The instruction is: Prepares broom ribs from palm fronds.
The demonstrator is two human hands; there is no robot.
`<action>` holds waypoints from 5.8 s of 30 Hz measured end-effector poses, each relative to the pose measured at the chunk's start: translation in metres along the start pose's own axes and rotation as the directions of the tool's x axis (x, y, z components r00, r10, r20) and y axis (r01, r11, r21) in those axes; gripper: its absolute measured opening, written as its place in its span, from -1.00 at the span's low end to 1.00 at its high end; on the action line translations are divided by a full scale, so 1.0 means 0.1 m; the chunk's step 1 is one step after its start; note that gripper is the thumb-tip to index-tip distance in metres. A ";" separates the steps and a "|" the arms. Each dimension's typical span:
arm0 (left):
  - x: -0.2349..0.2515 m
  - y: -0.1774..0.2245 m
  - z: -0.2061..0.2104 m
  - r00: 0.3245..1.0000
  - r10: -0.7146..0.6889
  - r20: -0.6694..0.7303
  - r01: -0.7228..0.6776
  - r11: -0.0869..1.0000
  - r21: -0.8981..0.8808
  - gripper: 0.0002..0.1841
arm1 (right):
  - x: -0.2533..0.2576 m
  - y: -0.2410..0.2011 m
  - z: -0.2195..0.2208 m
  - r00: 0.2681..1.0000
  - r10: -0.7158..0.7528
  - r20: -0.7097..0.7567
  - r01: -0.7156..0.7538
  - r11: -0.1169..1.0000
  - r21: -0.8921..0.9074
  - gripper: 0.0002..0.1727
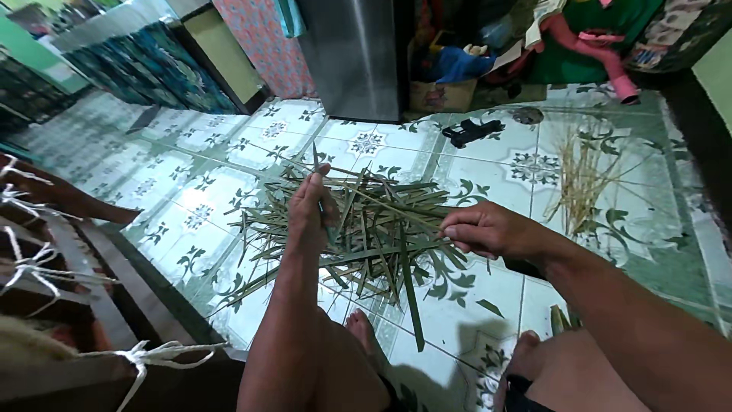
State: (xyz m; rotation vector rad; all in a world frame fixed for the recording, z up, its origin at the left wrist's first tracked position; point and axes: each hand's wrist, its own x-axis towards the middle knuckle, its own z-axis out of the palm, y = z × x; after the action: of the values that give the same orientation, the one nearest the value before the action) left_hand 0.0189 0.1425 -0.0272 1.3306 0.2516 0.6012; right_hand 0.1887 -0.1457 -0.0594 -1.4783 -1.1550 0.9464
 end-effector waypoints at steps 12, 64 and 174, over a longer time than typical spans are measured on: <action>-0.01 0.12 -0.20 0.996 0.060 -0.059 -0.061 0.998 -0.026 -0.59 | -0.09 0.02 -0.14 0.999 0.011 0.047 -0.012 1.000 0.004 -0.74; -0.05 -0.01 0.00 0.875 -0.476 0.088 -0.011 0.161 0.987 -0.45 | 0.16 0.08 -0.04 0.958 0.156 -0.240 -0.164 0.986 -0.013 -0.67; -0.24 -0.39 0.61 0.871 -0.372 0.322 0.280 0.913 0.297 -0.61 | 0.14 0.08 0.10 0.990 0.141 0.030 -0.132 0.970 -0.204 -0.67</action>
State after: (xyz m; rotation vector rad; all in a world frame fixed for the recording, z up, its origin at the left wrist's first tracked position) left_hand 0.0405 0.0745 -0.0538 1.5651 0.2375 0.0196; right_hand 0.1839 -0.1306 -0.0689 -1.7253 -1.2224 0.9825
